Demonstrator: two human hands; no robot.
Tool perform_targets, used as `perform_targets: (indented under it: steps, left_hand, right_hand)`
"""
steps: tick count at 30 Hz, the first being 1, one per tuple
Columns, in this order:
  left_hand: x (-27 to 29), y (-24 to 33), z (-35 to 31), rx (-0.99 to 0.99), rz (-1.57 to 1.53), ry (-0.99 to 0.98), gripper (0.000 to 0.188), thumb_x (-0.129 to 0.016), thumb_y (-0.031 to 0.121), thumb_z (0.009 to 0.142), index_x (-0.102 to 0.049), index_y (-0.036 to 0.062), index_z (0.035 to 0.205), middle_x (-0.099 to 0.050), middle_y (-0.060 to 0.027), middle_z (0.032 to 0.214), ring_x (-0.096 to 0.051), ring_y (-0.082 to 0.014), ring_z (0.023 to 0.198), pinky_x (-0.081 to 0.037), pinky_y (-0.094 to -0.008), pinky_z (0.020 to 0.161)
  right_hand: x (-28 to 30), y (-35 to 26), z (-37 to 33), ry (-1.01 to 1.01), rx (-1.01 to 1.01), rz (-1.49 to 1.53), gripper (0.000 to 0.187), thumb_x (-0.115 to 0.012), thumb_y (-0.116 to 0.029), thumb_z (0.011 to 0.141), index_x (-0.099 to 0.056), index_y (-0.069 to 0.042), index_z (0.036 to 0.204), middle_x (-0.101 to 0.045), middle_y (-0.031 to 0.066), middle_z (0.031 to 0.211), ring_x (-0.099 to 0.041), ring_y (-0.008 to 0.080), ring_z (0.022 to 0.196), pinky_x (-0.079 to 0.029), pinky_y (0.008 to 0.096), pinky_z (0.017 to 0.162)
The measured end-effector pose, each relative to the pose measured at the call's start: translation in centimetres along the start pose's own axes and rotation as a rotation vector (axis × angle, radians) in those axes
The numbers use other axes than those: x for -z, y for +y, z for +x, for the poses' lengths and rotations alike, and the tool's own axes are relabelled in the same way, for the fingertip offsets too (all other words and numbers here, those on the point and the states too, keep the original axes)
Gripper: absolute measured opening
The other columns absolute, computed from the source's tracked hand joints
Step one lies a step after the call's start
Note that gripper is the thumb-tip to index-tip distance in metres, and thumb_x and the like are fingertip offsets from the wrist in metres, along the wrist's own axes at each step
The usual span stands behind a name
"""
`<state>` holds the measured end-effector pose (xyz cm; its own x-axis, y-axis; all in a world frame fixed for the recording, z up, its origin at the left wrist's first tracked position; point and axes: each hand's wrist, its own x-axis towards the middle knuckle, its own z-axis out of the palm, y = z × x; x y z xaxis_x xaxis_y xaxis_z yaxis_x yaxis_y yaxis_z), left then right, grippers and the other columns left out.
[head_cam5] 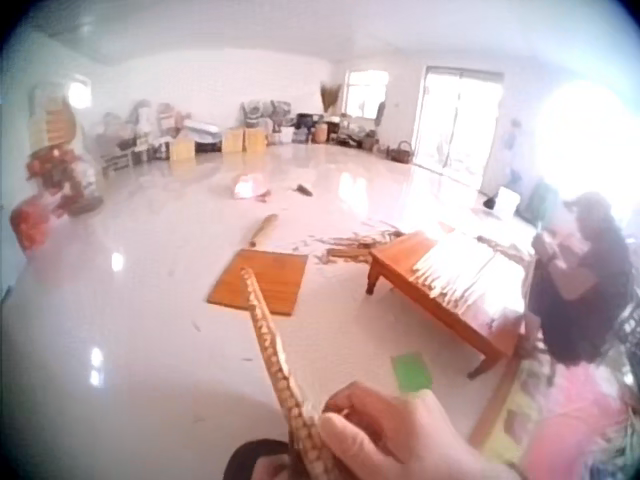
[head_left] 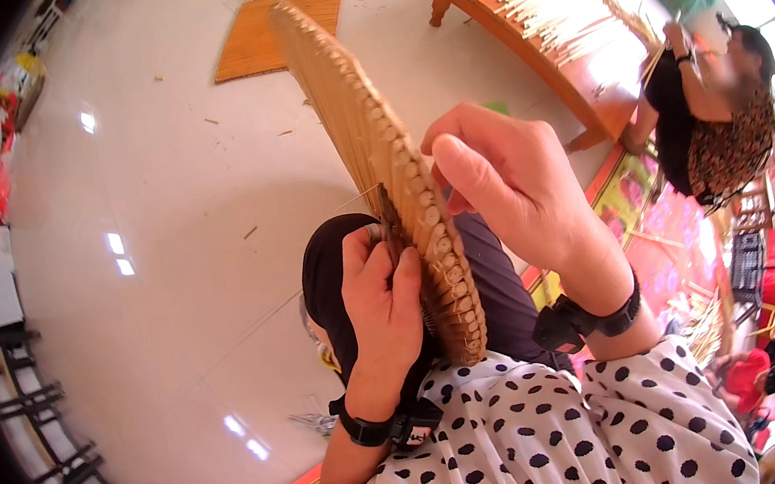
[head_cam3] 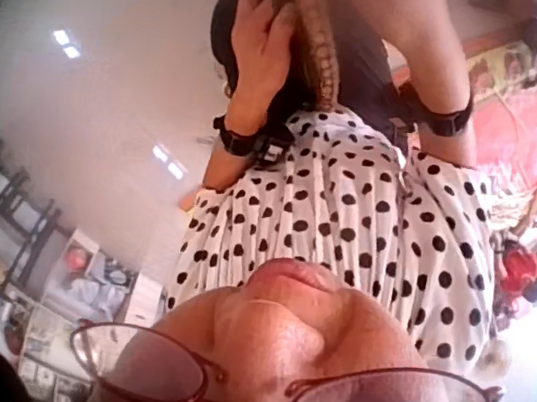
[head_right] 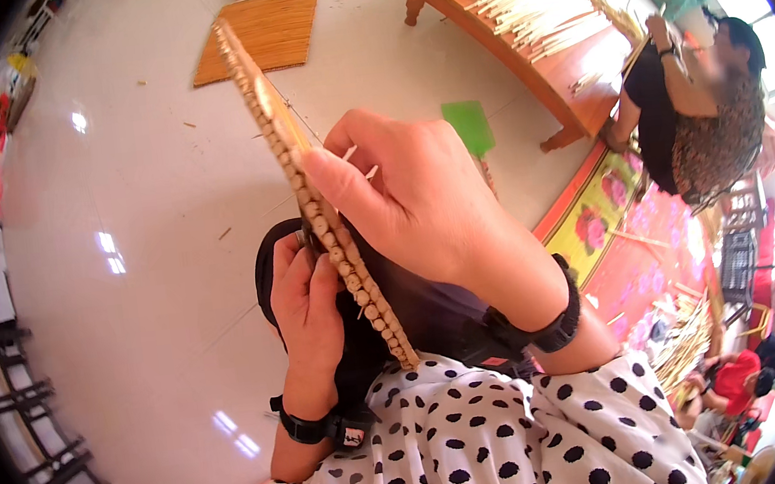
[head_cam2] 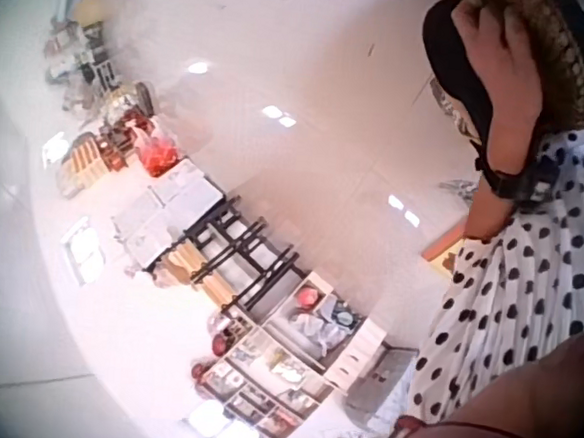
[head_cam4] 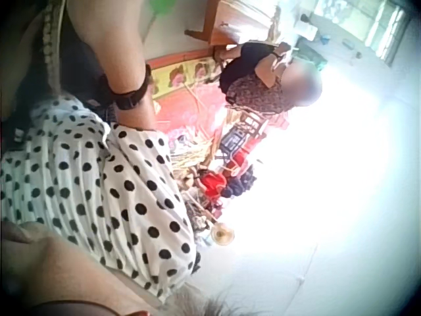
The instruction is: The person weaves a large, flat circular bamboo component, using pliers to trim and secure thin white strips through the bamboo structure by hand.
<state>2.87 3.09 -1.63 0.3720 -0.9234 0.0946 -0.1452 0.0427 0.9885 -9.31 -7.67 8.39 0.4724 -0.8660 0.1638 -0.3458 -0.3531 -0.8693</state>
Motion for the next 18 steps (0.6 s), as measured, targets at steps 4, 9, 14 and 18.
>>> perform_targets:
  steps: [4,9,14,18]
  left_hand:
    - [0.3,1.1,0.1,0.013,0.003,-0.006,0.016,-0.054,0.007,0.093,-0.063,-0.0057,0.094,-0.053,-0.0140,0.105,-0.053,-0.0238,0.093,-0.045,-0.0319,0.083]
    - [0.9,-1.2,-0.9,0.068,-0.040,0.024,0.031,-0.045,0.017,0.099,-0.062,-0.0066,0.112,-0.058,-0.0137,0.121,-0.059,-0.0210,0.107,-0.047,-0.0295,0.089]
    - [1.0,0.3,-1.6,0.167,-0.137,0.124,0.047,-0.053,0.029,0.098,-0.052,-0.0064,0.129,-0.065,-0.0118,0.116,-0.064,-0.0189,0.102,-0.050,-0.0310,0.090]
    - [0.7,0.9,-1.5,0.176,-0.178,0.128,0.053,-0.059,0.034,0.095,-0.052,-0.0069,0.129,-0.065,-0.0128,0.119,-0.064,-0.0192,0.103,-0.051,-0.0321,0.091]
  right_hand:
    - [0.1,1.3,-2.5,-0.039,-0.052,-0.119,0.019,-0.065,-0.018,0.092,-0.064,0.001,0.094,-0.062,0.0102,0.066,-0.064,0.0181,0.059,-0.051,0.0300,0.058]
    - [-2.0,4.4,-5.5,-0.032,0.092,-0.047,0.026,-0.061,-0.021,0.091,-0.053,-0.003,0.075,-0.056,0.0152,0.057,-0.059,0.0362,0.054,-0.049,0.0440,0.052]
    - [-2.2,5.5,-6.1,-0.112,0.113,0.068,0.022,-0.060,-0.018,0.090,-0.051,-0.002,0.078,-0.060,0.0143,0.064,-0.062,0.0349,0.057,-0.051,0.0433,0.053]
    - [-1.9,6.4,-5.6,-0.092,0.120,0.076,0.020,-0.060,-0.017,0.089,-0.051,-0.002,0.079,-0.060,0.0139,0.065,-0.062,0.0338,0.057,-0.052,0.0429,0.053]
